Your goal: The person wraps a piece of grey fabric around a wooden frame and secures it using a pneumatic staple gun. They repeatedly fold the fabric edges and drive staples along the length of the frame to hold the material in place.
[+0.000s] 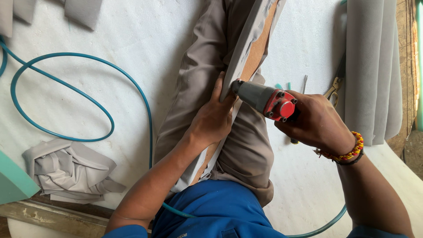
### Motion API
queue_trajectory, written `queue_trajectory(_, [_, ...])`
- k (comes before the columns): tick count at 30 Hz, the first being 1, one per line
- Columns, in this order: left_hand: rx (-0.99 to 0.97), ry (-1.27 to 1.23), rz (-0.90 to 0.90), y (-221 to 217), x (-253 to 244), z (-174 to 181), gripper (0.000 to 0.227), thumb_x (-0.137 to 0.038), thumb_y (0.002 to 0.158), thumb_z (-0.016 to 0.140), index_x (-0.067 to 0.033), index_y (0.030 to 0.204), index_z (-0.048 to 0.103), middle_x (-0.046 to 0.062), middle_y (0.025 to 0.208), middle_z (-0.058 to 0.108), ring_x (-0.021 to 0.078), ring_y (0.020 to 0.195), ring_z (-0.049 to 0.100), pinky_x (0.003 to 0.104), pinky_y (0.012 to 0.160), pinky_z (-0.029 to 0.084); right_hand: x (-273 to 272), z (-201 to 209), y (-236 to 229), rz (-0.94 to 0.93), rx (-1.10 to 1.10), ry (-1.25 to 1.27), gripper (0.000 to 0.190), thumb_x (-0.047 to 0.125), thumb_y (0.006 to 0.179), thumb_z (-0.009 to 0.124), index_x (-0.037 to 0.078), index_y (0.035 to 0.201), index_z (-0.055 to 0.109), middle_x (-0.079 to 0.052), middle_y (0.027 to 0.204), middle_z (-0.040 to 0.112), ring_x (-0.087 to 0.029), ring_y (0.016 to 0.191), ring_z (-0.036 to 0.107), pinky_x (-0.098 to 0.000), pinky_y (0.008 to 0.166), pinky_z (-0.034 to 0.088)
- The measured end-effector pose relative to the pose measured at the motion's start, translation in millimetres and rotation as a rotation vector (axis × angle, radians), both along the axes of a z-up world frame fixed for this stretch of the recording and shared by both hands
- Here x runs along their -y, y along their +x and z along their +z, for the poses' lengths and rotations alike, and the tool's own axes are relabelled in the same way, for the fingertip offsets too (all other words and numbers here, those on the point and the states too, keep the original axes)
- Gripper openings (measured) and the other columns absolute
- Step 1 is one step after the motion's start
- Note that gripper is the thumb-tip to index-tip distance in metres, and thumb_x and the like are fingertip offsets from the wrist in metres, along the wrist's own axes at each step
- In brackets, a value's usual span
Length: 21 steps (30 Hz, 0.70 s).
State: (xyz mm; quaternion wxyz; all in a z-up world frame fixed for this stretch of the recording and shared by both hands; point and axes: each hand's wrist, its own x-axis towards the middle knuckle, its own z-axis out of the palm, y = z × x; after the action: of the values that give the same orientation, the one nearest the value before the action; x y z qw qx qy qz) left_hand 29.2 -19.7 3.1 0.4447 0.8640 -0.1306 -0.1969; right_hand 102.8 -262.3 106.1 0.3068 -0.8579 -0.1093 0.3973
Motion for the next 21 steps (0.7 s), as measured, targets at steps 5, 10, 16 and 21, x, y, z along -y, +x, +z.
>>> queue_trajectory(5, [-0.01, 0.046, 0.018, 1.8, 2.1, 1.8, 0.046, -0.005, 0.097, 0.053, -0.0018, 0.143, 0.05, 0.039, 0.162, 0.014, 0.0499, 0.153, 0.029, 0.042, 0.117, 0.045, -2.6, -2.1, 4.8, 0.025, -0.01, -0.072, 0.026, 0.018, 0.077, 0.08, 0.004, 0.096, 0.069, -0.006, 0.061, 0.071, -0.016, 0.052, 0.071, -0.0302, 0.057, 0.061])
queue_trajectory(10, [-0.188, 0.032, 0.062, 3.8, 2.6, 9.5, 0.069, -0.004, 0.095, 0.053, -0.0148, 0.161, 0.033, 0.036, 0.163, 0.008, 0.0548, 0.136, 0.042, 0.045, 0.109, 0.048, 25.7, 2.5, -21.8, -0.21, 0.192, 0.122, 0.043, 0.012, 0.083, 0.076, 0.001, 0.12, 0.059, -0.013, 0.088, 0.07, -0.025, 0.077, 0.07, -0.0357, 0.071, 0.058])
queue_trajectory(16, [-0.055, 0.206, -0.002, -3.7, 18.5, 25.4, 0.085, 0.003, 0.089, 0.056, -0.0259, 0.163, 0.025, 0.035, 0.167, 0.003, 0.0529, 0.14, 0.039, 0.046, 0.113, 0.045, 80.1, -57.4, -116.2, -0.513, 0.307, -0.152, 0.052, 0.008, 0.086, 0.07, 0.0, 0.127, 0.04, -0.016, 0.097, 0.07, -0.033, 0.084, 0.072, -0.0437, 0.071, 0.056])
queue_trajectory(21, [0.003, -0.322, 0.093, -19.8, 7.8, 14.4, 0.104, -0.015, 0.086, 0.075, -0.0103, 0.165, 0.008, 0.035, 0.167, 0.008, 0.0513, 0.154, 0.022, 0.046, 0.126, 0.027, 82.7, -147.5, -205.5, -0.402, 0.581, -0.383, 0.035, 0.007, 0.091, 0.076, 0.0, 0.118, 0.055, -0.022, 0.096, 0.065, -0.045, 0.086, 0.064, -0.0529, 0.073, 0.05])
